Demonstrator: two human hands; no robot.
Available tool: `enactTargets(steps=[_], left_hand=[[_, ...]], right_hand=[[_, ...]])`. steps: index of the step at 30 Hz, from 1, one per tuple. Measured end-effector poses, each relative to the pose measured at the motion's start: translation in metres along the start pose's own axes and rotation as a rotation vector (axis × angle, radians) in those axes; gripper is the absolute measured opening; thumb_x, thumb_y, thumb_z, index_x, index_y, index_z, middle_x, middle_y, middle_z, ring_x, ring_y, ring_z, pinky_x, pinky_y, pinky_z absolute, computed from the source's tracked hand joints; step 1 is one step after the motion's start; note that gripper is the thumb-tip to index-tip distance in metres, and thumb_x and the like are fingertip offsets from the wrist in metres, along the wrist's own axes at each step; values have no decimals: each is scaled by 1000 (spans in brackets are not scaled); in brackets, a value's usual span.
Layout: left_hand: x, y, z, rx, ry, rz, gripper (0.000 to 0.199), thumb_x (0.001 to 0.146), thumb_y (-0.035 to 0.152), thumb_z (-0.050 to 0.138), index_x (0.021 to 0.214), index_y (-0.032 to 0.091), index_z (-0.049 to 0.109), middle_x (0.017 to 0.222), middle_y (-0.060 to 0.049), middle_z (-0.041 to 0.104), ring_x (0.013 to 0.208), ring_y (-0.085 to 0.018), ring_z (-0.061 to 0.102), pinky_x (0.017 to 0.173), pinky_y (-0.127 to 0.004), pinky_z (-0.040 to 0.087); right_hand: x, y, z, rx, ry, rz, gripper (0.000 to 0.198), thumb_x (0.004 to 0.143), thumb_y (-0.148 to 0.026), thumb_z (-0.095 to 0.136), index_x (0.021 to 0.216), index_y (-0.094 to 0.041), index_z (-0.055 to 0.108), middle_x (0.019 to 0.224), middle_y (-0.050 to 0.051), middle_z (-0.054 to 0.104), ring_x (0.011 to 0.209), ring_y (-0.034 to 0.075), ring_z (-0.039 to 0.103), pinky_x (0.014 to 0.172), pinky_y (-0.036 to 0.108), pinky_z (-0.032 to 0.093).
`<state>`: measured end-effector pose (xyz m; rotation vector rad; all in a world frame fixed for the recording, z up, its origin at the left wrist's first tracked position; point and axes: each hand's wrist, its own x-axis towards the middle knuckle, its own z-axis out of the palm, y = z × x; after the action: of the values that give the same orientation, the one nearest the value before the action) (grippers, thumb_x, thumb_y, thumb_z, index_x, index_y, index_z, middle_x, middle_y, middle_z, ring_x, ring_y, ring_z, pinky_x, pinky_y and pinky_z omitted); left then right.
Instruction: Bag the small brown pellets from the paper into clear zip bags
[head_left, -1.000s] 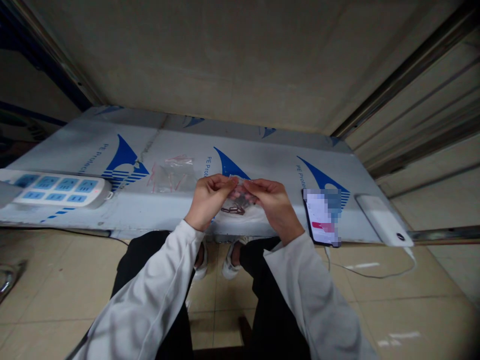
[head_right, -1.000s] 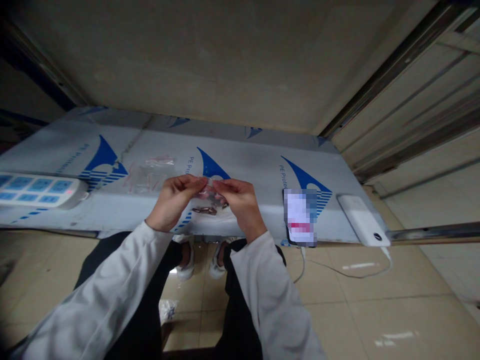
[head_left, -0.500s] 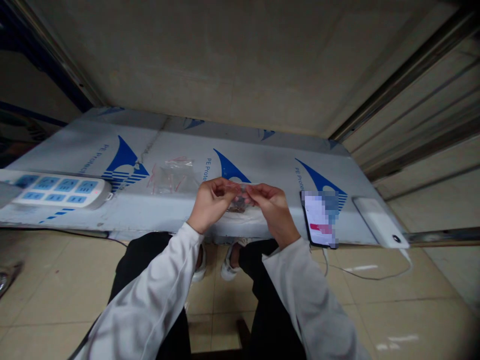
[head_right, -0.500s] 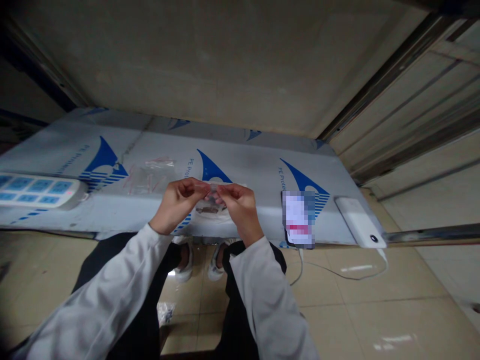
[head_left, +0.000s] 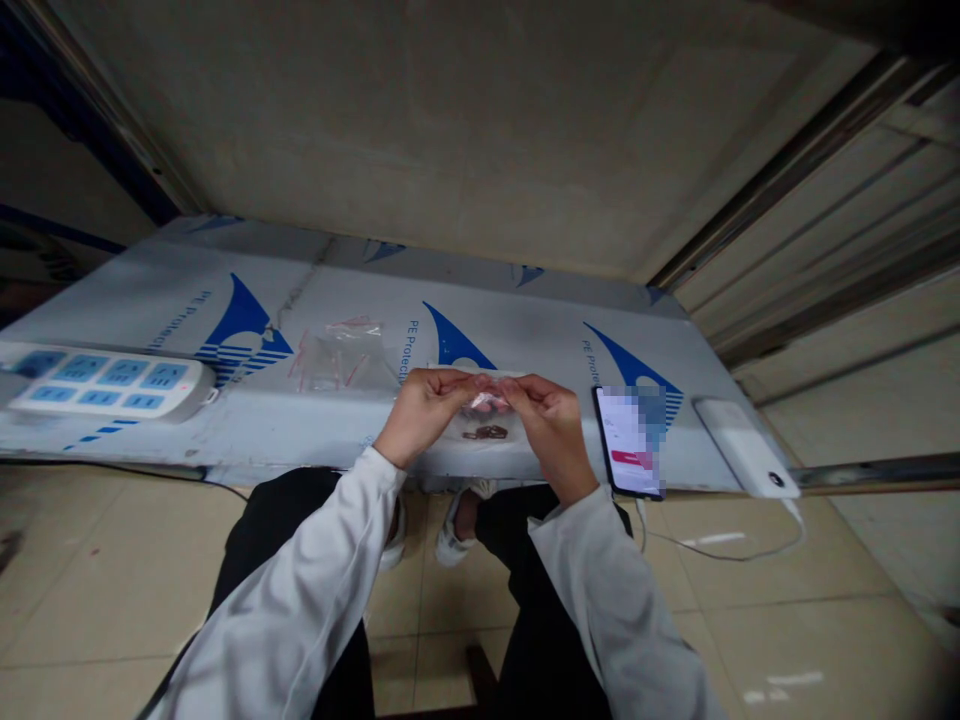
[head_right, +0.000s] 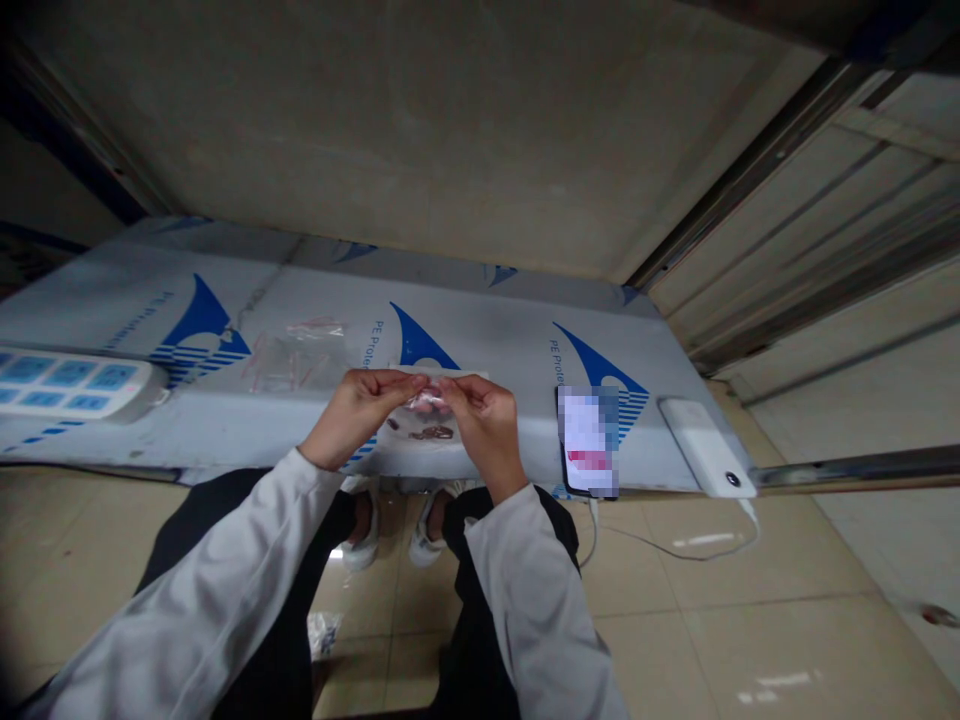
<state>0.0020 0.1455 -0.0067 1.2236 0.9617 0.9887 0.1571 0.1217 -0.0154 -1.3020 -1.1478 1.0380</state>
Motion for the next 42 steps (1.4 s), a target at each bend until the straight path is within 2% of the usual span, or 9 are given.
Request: enactTargets(steps=[11,18,21,25,29,33,37,39,42], left_hand=[[0,-4,-5,242,26,57,36,80,48,59,77,15,74,76,-3,75,69,-17,67,66,-26,50],[8,-2,-39,31,531,82,45,82,52,53,72,12,70,65,-7,71,48,-10,57,49,-22,40],[10,-3,-52,-38,667,139,46,81,53,52,69,12,67,59,-5,67,43,-9,52,44,-23,34],[10,2,-65,-190,885,271,43,87,48,42,66,15,58,50,0,57,37,-9,45,41,-24,28],[11,8,-84,-415,1139,224,18,85,25,42,68,20,45,46,7,41,36,-8,32,41,-23,21],[8,9,-97,-481,1250,176,11,79,16,41,69,20,45,49,8,33,37,-7,25,40,-23,18],[3,9,-98,-455,1274,196,14,78,19,38,65,21,40,46,9,30,36,-7,24,38,-22,18],[2,9,-98,-451,1262,205,19,80,22,38,61,21,36,43,9,26,34,-7,22,37,-21,17],[1,10,-101,-476,1228,213,28,82,31,43,58,22,32,41,10,24,32,-6,21,35,-21,17]], right_hand=[[-1,-15,-24,-142,-55,-30,26,77,-40,65,90,-18,72,73,3,72,61,15,66,65,28,55],[59,21,-87,-268,100,-16,38,70,-44,68,95,-16,64,67,3,69,50,16,62,52,29,53],[93,37,-112,-601,121,5,30,76,-38,61,95,-14,63,68,5,69,52,18,64,58,33,54],[121,38,-117,-1040,317,-114,35,80,-28,59,106,-6,60,99,22,67,95,31,64,88,48,45],[118,25,-65,-1099,361,-379,38,85,-25,51,119,-8,56,121,23,56,115,33,49,97,50,36],[90,15,40,-1055,-94,-508,24,89,-21,46,95,-17,69,95,10,67,94,24,57,90,39,42],[61,20,129,-1079,-464,-521,28,87,-35,58,106,-17,67,104,10,65,103,24,54,88,36,41],[54,26,151,-1137,-526,-519,38,81,-43,65,110,-18,65,110,11,63,107,26,52,87,37,41],[53,32,158,-1196,-493,-485,28,82,-38,65,102,-19,68,105,9,67,104,25,54,86,36,40]])
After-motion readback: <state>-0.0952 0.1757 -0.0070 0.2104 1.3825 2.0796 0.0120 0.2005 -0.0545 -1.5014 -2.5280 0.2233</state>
